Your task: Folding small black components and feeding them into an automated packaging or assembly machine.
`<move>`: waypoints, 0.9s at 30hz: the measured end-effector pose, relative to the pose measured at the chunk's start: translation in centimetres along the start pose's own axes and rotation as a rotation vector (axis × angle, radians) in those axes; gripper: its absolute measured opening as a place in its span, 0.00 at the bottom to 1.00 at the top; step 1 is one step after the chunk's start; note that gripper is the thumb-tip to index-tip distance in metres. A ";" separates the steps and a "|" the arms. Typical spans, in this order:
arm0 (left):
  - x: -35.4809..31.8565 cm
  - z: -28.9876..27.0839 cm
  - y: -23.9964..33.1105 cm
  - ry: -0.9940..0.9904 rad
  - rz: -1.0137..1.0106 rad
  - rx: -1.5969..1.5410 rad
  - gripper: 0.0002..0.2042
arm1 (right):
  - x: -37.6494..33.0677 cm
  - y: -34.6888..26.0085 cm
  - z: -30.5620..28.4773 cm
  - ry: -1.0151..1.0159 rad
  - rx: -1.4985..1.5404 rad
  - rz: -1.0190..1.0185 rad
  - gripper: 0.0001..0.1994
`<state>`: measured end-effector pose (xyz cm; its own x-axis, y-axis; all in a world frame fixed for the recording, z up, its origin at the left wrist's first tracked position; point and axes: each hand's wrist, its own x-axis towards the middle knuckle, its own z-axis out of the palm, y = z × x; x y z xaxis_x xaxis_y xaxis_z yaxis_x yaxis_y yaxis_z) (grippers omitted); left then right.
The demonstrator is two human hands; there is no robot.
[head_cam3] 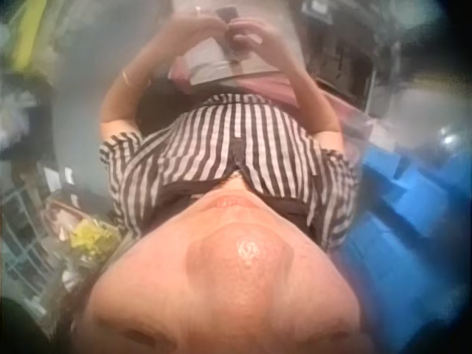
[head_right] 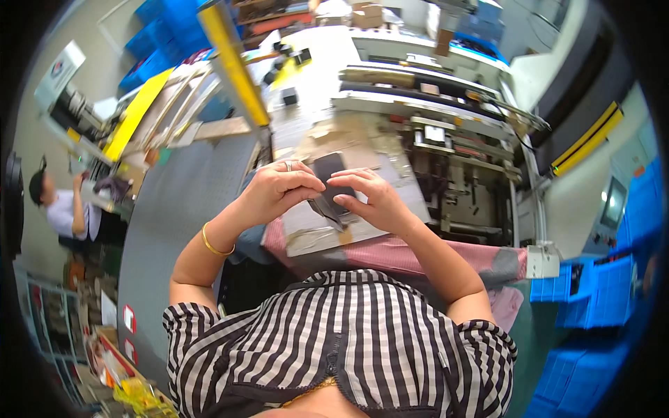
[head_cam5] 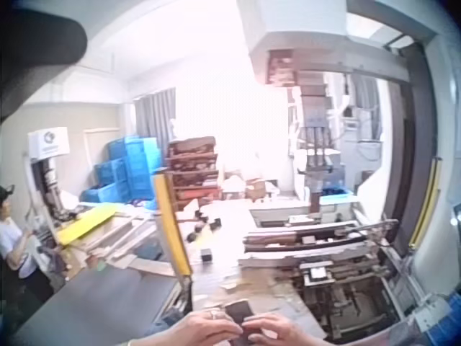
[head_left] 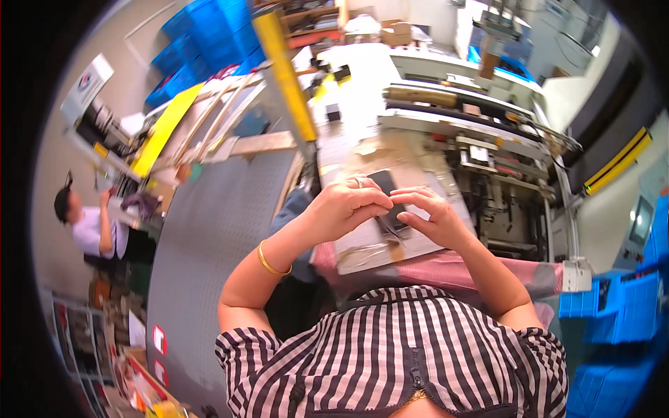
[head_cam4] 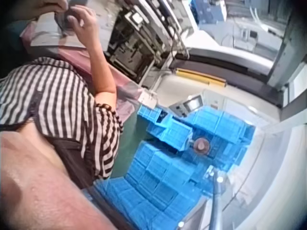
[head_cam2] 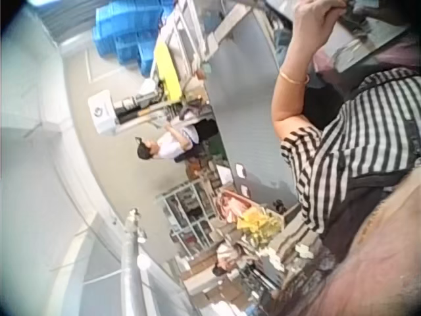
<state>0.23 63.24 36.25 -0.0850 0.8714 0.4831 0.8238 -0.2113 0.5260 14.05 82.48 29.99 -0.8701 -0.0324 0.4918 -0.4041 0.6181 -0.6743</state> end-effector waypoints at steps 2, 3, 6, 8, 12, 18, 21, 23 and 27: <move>4.3 2.0 0.2 -0.056 0.045 -0.033 0.06 | -2.4 1.3 -3.2 0.057 0.098 0.166 0.18; 6.1 2.8 0.2 -0.077 0.058 -0.051 0.06 | -3.2 2.1 -4.5 0.091 0.165 0.220 0.19; 11.0 4.9 -0.4 -0.140 0.090 -0.095 0.06 | -4.7 4.1 -7.8 0.166 0.304 0.296 0.20; 14.2 5.7 -1.4 -0.264 0.035 -0.188 0.06 | -4.7 5.5 -9.9 0.205 0.370 0.308 0.21; 19.4 7.1 -6.3 -0.227 0.025 -0.043 0.11 | -2.0 8.0 -15.4 0.314 0.041 0.222 0.22; 31.0 11.8 -15.5 -0.072 -0.258 -0.365 0.15 | 3.2 22.1 -24.8 0.342 0.365 0.387 0.24; 36.4 12.0 -19.8 0.066 -0.215 -0.347 0.27 | 7.3 25.9 -28.6 0.413 0.272 0.374 0.28; 39.3 11.3 -20.7 0.127 -0.191 -0.307 0.31 | 9.3 26.5 -31.1 0.420 0.162 0.280 0.30; 41.7 9.9 -21.5 0.126 0.045 -0.044 0.38 | 11.6 24.7 -32.6 0.362 -0.404 0.130 0.24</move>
<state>-15.48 108.53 38.23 -0.1207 0.7989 0.5892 0.8032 -0.2702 0.5308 3.17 122.97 36.92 -0.7240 0.2920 0.6249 -0.0976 0.8535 -0.5119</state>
